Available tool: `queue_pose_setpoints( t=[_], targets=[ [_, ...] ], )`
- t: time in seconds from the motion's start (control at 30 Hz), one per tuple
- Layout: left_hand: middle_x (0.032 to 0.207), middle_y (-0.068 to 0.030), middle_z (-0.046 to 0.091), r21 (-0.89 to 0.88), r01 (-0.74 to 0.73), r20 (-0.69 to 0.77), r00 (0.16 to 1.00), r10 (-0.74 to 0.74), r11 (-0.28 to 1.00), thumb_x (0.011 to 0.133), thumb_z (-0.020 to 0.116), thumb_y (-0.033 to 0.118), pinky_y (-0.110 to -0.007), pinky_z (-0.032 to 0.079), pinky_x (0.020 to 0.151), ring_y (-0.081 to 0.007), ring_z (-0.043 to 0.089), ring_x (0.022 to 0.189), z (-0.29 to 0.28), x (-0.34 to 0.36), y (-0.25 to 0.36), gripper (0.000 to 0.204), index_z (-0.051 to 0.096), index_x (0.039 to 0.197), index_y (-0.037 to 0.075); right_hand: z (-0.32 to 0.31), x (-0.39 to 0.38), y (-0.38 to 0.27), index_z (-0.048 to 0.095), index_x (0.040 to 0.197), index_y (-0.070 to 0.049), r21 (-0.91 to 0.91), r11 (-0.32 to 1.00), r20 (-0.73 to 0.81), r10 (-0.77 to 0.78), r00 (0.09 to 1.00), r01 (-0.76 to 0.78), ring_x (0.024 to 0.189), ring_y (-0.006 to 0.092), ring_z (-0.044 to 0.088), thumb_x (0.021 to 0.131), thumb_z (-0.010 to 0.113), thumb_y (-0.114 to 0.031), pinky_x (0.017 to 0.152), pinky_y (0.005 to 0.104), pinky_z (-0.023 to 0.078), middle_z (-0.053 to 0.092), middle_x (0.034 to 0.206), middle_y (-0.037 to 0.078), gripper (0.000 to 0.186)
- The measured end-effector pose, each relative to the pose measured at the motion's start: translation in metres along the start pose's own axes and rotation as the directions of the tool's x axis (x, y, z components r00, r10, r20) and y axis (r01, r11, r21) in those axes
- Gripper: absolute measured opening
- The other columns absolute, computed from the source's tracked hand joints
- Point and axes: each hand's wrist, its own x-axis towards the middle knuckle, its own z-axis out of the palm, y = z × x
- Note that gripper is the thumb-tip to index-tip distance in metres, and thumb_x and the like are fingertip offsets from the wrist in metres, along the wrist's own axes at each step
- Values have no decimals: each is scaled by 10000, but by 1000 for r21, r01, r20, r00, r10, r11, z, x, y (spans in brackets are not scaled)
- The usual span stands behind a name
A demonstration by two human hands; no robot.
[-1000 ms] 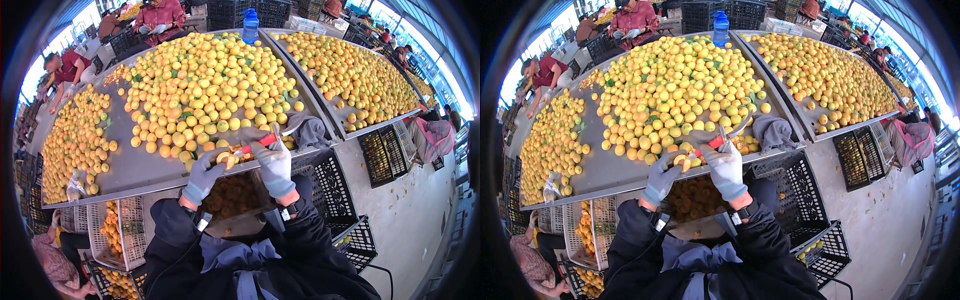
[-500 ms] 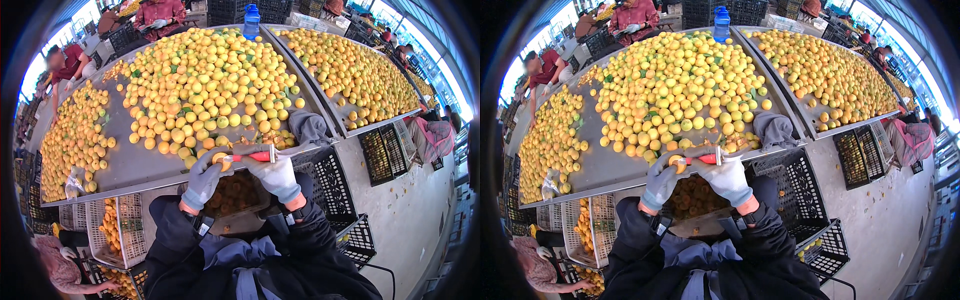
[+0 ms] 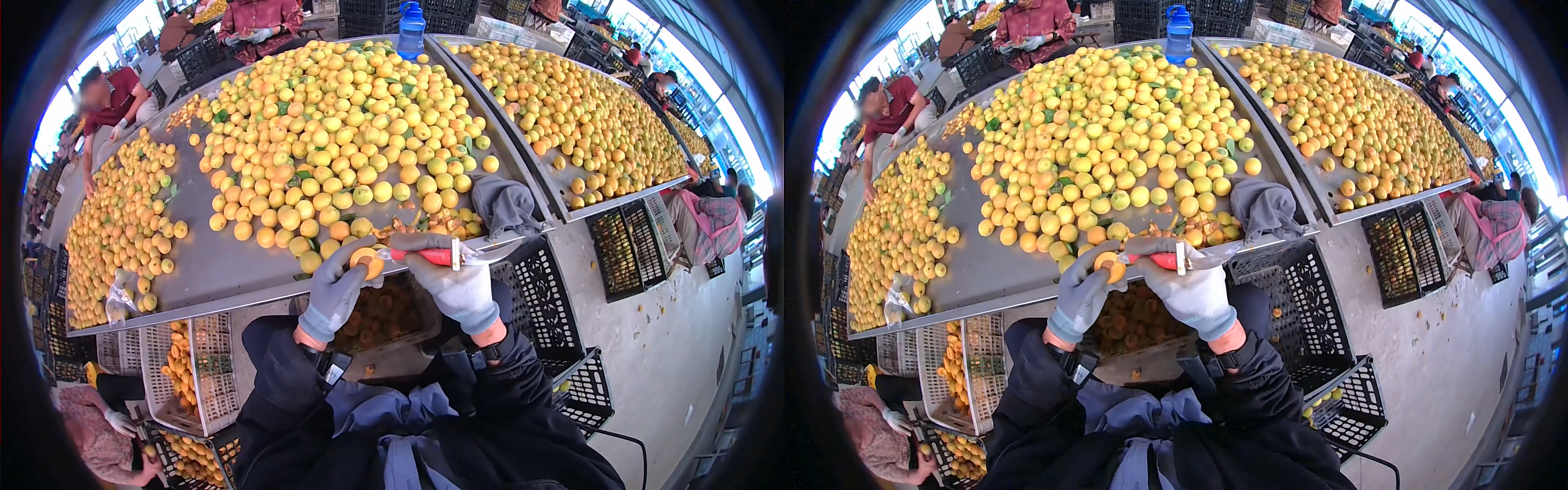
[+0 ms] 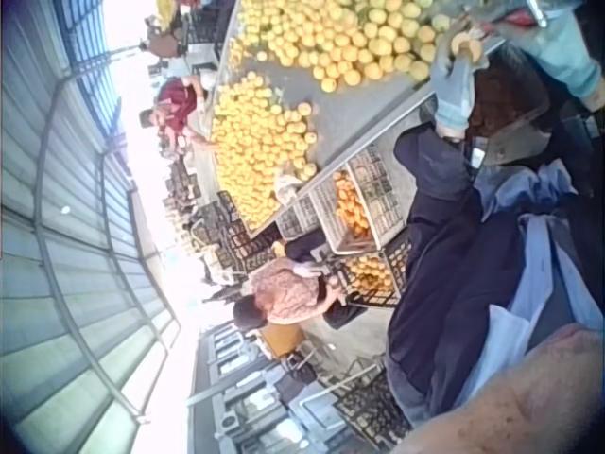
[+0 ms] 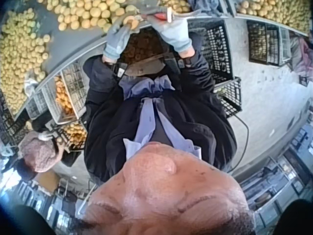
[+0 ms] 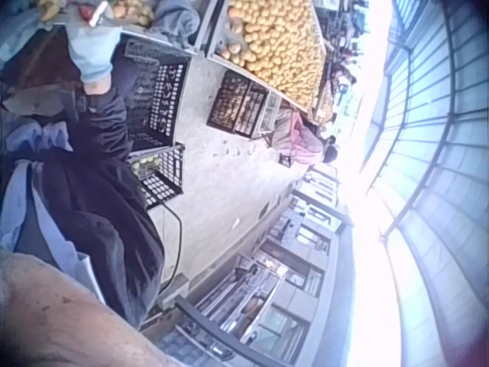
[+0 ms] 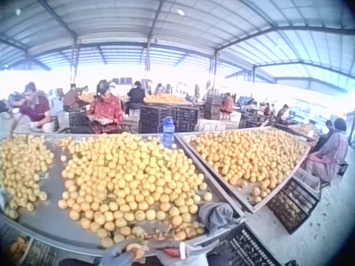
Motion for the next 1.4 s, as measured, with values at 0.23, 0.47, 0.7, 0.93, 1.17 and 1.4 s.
queue_pose_setpoints(
  t=[0.23,0.47,0.7,0.93,1.17,1.4],
  targets=[
    [1115,-103,637,174,-38,-63,997,50,984,961,522,4,-253,570,792,-138,663,882,-3,2,-6,396,521,1355,-32,-2,6,-21,729,1022,-136,152,978,1,144,990,-143,856,190,707,841,718,-132,745,298,560,731,996,35,181],
    [1107,-118,662,280,-110,-68,989,133,954,957,543,7,-289,591,808,-154,677,967,11,-4,3,372,542,1326,-37,4,3,-21,734,1030,-123,179,959,40,217,975,-220,792,167,715,844,741,-149,724,285,558,740,938,56,188],
    [1127,-148,647,337,-33,-31,998,46,941,954,530,-8,-340,618,816,-225,697,924,-2,0,3,387,517,1339,-47,11,-3,-12,730,1051,-120,-71,997,11,25,1000,-24,822,171,708,871,688,-115,754,285,552,738,940,34,184],
    [1128,-192,640,152,84,38,995,-91,985,961,493,-7,-389,623,796,-284,707,916,-8,4,6,409,456,1360,-92,16,-1,-9,721,1076,-118,186,972,70,130,989,-141,841,173,698,854,672,-120,738,288,542,720,971,21,227],
    [1086,-179,657,123,134,74,987,-143,983,961,496,-4,-351,609,752,-259,707,886,-6,5,13,392,476,1344,-84,12,-6,10,732,1066,-163,10,995,34,-95,995,94,850,228,690,839,662,-130,711,322,545,689,1083,31,239],
    [1060,-138,661,62,78,5,997,-78,995,969,507,79,-360,607,781,-208,682,821,-9,8,14,321,565,1258,-48,-12,-1,-15,722,1058,-28,356,913,-78,243,967,-200,933,175,712,849,695,-39,840,297,550,749,1015,87,211]
  ],
)
